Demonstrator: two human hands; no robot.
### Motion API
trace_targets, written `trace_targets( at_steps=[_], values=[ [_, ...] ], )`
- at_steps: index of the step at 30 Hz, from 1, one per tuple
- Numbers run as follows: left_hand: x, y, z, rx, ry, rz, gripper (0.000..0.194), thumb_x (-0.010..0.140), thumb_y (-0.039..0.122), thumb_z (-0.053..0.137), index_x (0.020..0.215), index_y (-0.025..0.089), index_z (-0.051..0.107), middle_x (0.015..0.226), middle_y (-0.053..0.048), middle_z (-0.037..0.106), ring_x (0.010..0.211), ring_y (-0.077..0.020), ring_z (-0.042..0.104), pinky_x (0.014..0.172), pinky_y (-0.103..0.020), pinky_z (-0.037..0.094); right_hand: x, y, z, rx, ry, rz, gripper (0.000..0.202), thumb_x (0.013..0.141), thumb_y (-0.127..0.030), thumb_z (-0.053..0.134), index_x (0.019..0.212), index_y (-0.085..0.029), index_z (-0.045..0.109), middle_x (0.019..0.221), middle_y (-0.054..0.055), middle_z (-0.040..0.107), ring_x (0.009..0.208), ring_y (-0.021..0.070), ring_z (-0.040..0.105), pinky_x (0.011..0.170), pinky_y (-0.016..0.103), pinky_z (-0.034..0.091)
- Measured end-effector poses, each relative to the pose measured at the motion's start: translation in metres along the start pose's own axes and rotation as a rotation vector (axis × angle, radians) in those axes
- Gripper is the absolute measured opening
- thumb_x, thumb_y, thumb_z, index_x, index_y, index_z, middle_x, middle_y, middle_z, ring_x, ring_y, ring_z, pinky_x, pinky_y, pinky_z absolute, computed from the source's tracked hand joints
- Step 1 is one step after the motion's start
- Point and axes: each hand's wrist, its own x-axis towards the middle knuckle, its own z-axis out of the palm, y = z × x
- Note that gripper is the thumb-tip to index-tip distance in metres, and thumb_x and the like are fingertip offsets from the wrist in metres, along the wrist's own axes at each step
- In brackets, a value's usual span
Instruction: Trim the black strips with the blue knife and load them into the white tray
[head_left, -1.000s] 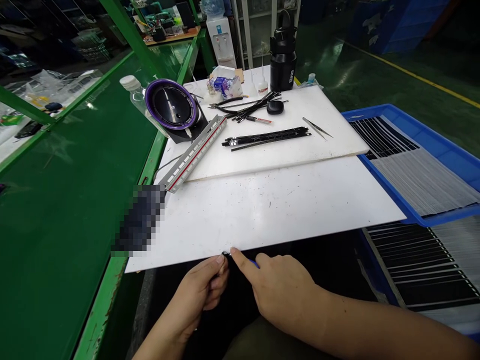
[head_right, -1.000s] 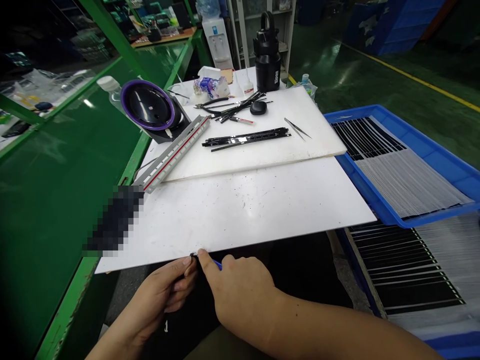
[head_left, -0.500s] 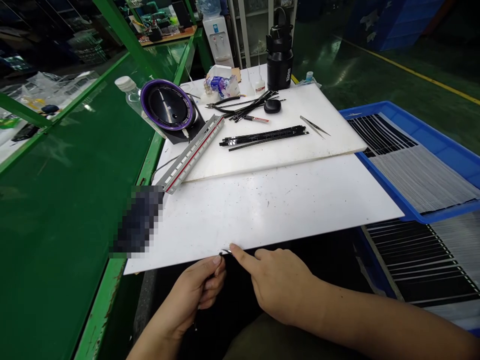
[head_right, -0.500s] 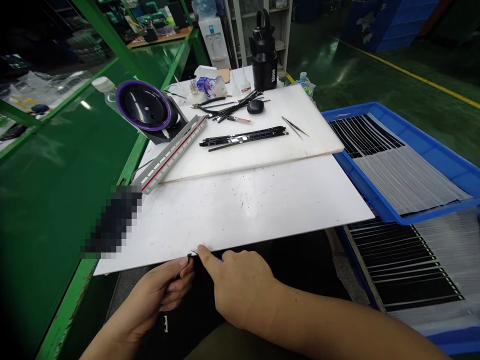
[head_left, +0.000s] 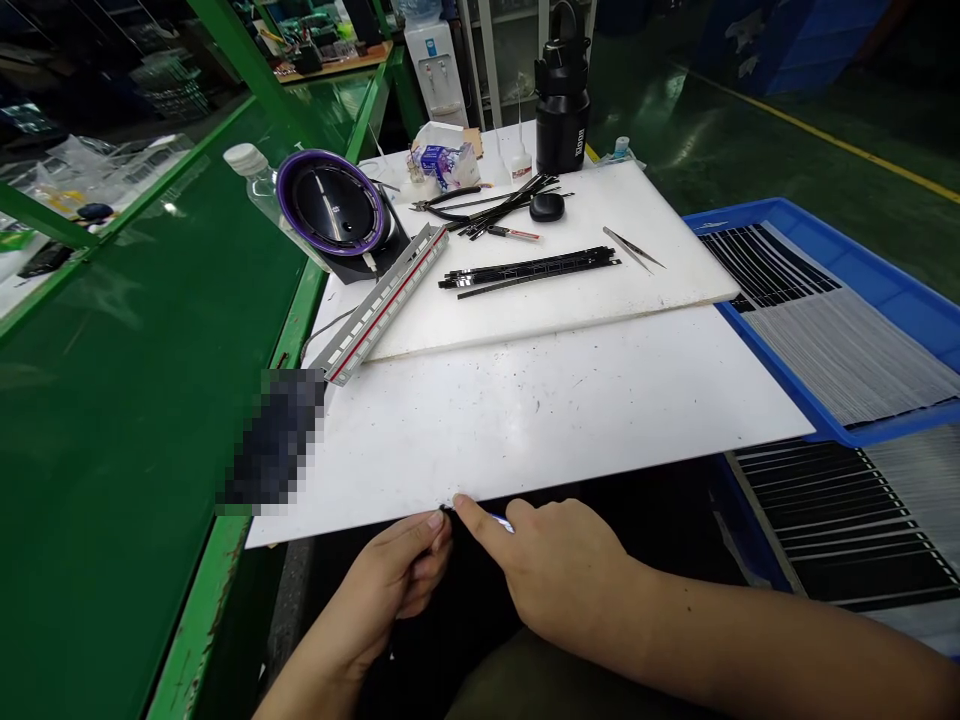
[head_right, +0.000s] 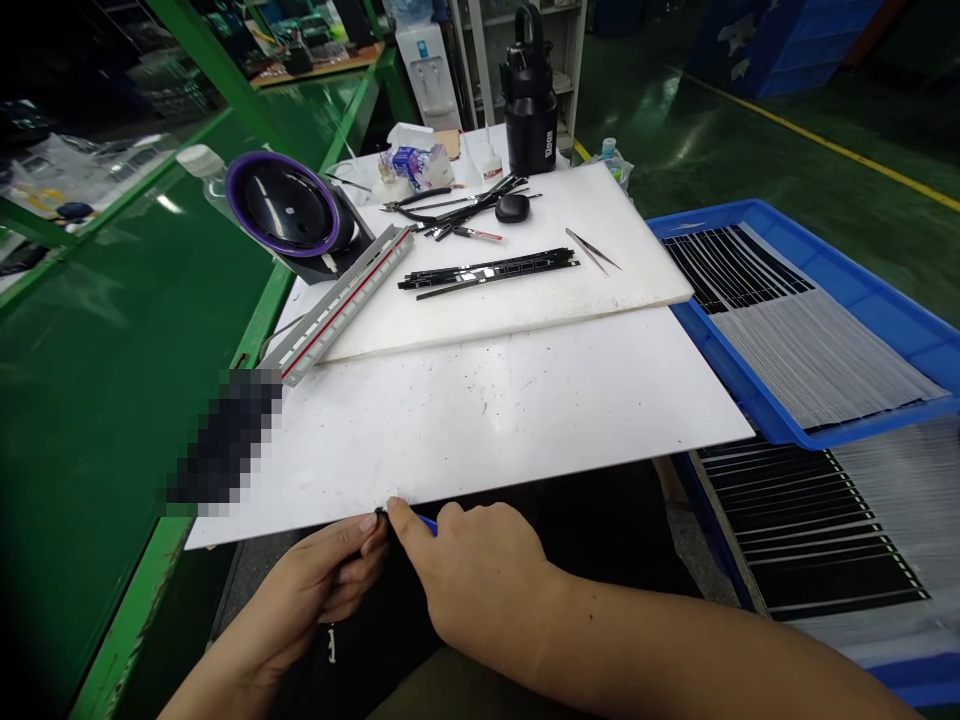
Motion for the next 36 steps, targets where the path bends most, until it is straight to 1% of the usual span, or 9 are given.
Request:
trace_targets(
  at_steps=[4,7,11,18,22,28,32,36],
  values=[
    [-0.0012,-0.0005,0.0001,0.013,0.007,0.004,0.04,0.081,0.053,0.059,0.07,0.019,0.042,0.056,0.007,0.031,0.044,-0.004,0.017,0.04,-0.018,0.008,0.0002,-0.0001,0.0011,-0.015,-0.032,0.0,0.074,0.08,-0.016,0.048,0.15,-0.026,0.026,0.073,0.002,0.06,0.046,0.0184,0.054,0.04,0.028,0.021],
    [-0.0019,0.0003,0.0006,0.029,0.004,0.011,0.039,0.082,0.052,0.058,0.07,0.019,0.041,0.056,0.007,0.03,0.045,-0.0042,0.017,0.04,-0.018,0.009,0.0003,0.0014,-0.0001,0.004,-0.033,0.003,0.073,0.08,-0.016,0.047,0.15,-0.027,0.027,0.074,0.002,0.061,0.049,0.0194,0.056,0.042,0.028,0.024],
    [-0.0011,0.0018,0.0017,0.029,-0.01,0.004,0.037,0.082,0.05,0.057,0.07,0.019,0.041,0.056,0.008,0.03,0.045,-0.0042,0.016,0.04,-0.018,0.009,-0.0009,0.0025,-0.003,0.05,-0.032,0.017,0.074,0.08,-0.016,0.048,0.15,-0.027,0.027,0.074,0.002,0.063,0.052,0.0195,0.058,0.043,0.029,0.024],
    [-0.0012,0.0019,0.0018,0.015,-0.009,-0.003,0.037,0.084,0.05,0.056,0.07,0.018,0.041,0.056,0.008,0.03,0.045,-0.004,0.015,0.04,-0.017,0.008,-0.0013,0.0017,-0.004,0.051,0.009,0.012,0.073,0.08,-0.016,0.047,0.15,-0.027,0.029,0.073,0.002,0.062,0.051,0.0191,0.057,0.043,0.029,0.021],
    [-0.0023,0.0018,0.0018,0.007,0.001,-0.003,0.038,0.084,0.05,0.056,0.07,0.018,0.042,0.056,0.007,0.03,0.045,-0.004,0.016,0.04,-0.017,0.009,-0.001,-0.0012,-0.0003,0.031,0.005,0.034,0.076,0.078,-0.014,0.047,0.15,-0.027,0.028,0.073,0.002,0.06,0.049,0.0191,0.056,0.041,0.029,0.021],
    [0.0004,0.0002,0.0007,0.003,-0.002,0.002,0.038,0.083,0.051,0.058,0.07,0.018,0.042,0.056,0.007,0.03,0.045,-0.004,0.016,0.04,-0.017,0.009,-0.0022,-0.0044,0.0047,-0.014,-0.032,0.026,0.075,0.08,-0.015,0.048,0.151,-0.024,0.025,0.074,0.003,0.059,0.048,0.0179,0.055,0.04,0.027,0.023],
    [0.0002,-0.0003,-0.0004,-0.017,-0.019,-0.005,0.038,0.083,0.05,0.058,0.07,0.019,0.042,0.056,0.008,0.03,0.044,-0.0041,0.016,0.04,-0.017,0.009,-0.0027,-0.0052,0.0011,0.004,-0.041,0.036,0.075,0.079,-0.014,0.048,0.151,-0.024,0.027,0.075,0.003,0.06,0.049,0.0183,0.057,0.04,0.028,0.025],
    [-0.0008,-0.0003,-0.0003,-0.013,-0.027,0.002,0.039,0.082,0.051,0.058,0.069,0.019,0.041,0.056,0.007,0.03,0.044,-0.0039,0.016,0.04,-0.017,0.009,-0.0031,-0.0061,-0.0019,0.003,-0.018,0.045,0.077,0.078,-0.014,0.048,0.151,-0.024,0.027,0.074,0.003,0.06,0.051,0.0189,0.058,0.041,0.028,0.024]
  ],
)
